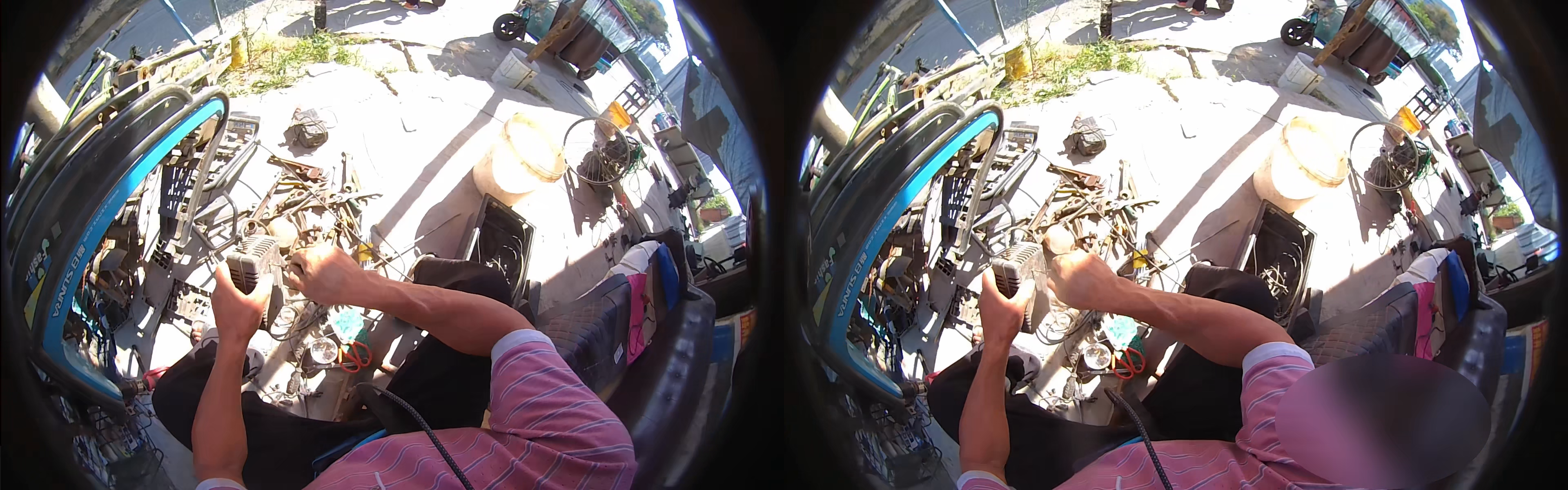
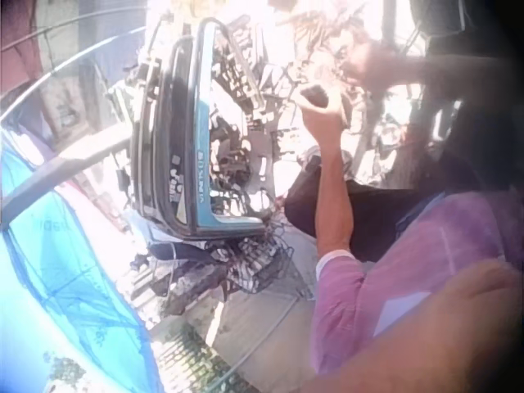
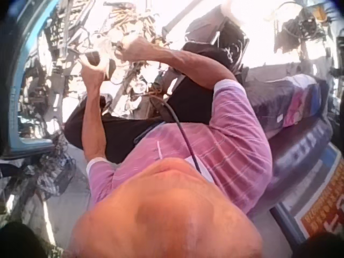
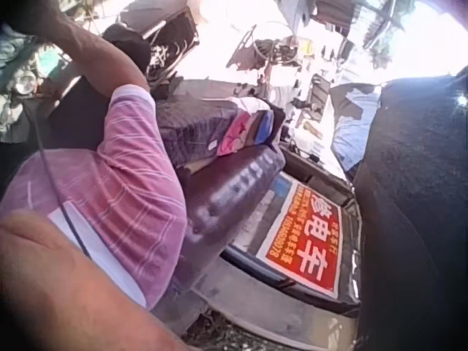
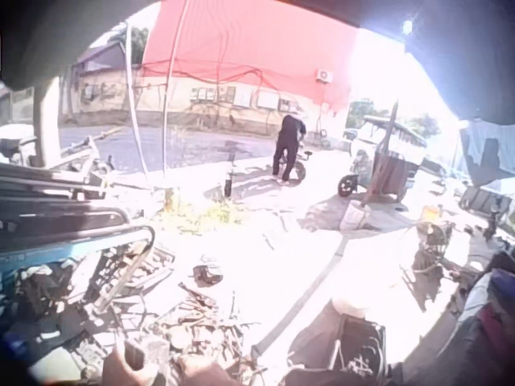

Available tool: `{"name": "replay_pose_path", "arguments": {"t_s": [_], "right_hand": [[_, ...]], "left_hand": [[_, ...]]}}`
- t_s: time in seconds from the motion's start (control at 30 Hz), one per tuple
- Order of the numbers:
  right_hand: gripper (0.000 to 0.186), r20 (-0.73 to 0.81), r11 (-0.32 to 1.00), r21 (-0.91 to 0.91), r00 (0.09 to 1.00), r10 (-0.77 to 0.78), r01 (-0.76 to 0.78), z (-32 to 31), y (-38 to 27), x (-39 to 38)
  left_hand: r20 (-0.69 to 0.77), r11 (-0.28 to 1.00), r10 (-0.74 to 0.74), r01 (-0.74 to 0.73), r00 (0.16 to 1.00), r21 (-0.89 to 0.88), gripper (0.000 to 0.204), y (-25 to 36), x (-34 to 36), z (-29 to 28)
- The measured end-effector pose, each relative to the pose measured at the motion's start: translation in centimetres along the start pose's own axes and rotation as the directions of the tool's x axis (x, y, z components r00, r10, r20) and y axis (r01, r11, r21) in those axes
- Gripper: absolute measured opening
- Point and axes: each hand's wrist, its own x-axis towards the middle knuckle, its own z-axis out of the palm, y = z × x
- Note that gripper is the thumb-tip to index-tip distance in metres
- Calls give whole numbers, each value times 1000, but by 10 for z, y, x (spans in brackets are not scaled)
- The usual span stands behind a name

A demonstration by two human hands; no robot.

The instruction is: The person disassembles a small electronic device using a screwdriver, removes the internal components, and uses pliers to cut a wire. They then reassemble the device and secure it with screws.

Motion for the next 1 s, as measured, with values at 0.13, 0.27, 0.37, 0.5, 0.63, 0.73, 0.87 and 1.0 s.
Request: {"name": "replay_pose_path", "arguments": {"t_s": [0.13, 0.27, 0.37, 0.5, 0.63, 0.73, 0.87, 1.0], "right_hand": [[22, -39, 995, 57, 995, 89, -87, 7, 9, -4], [20, -53, 996, -77, 998, 41, -45, 10, 11, -1], [20, -105, 998, 18, 993, 61, -59, 13, 13, -6], [20, -63, 985, 150, 993, 100, -89, 15, 19, -1], [13, -106, 978, 163, 983, 151, -133, 0, 11, 3], [17, -102, 982, 135, 984, 144, -130, -3, 4, 1], [25, 65, 953, 186, 971, 229, -237, -13, -13, 2], [24, 19, 987, 92, 991, 129, -130, -8, -7, 3]], "left_hand": [[77, 996, -65, 69, 995, -49, 46, 13, -4, 0], [19, 999, 10, -9, 1000, -38, 47, -2, -3, 5], [8, 999, 41, -41, 999, -11, 49, -5, -2, 10], [-17, 997, 76, -76, 997, -13, 51, 6, -3, 10], [42, 997, 25, -22, 999, -74, 49, -1, 1, 8], [43, 998, -42, 40, 998, 58, 51, 10, 0, 2], [62, 992, -51, 43, 997, 122, 54, 2, 2, -5], [63, 996, -81, 78, 995, 50, 58, 1, 2, -3]]}}
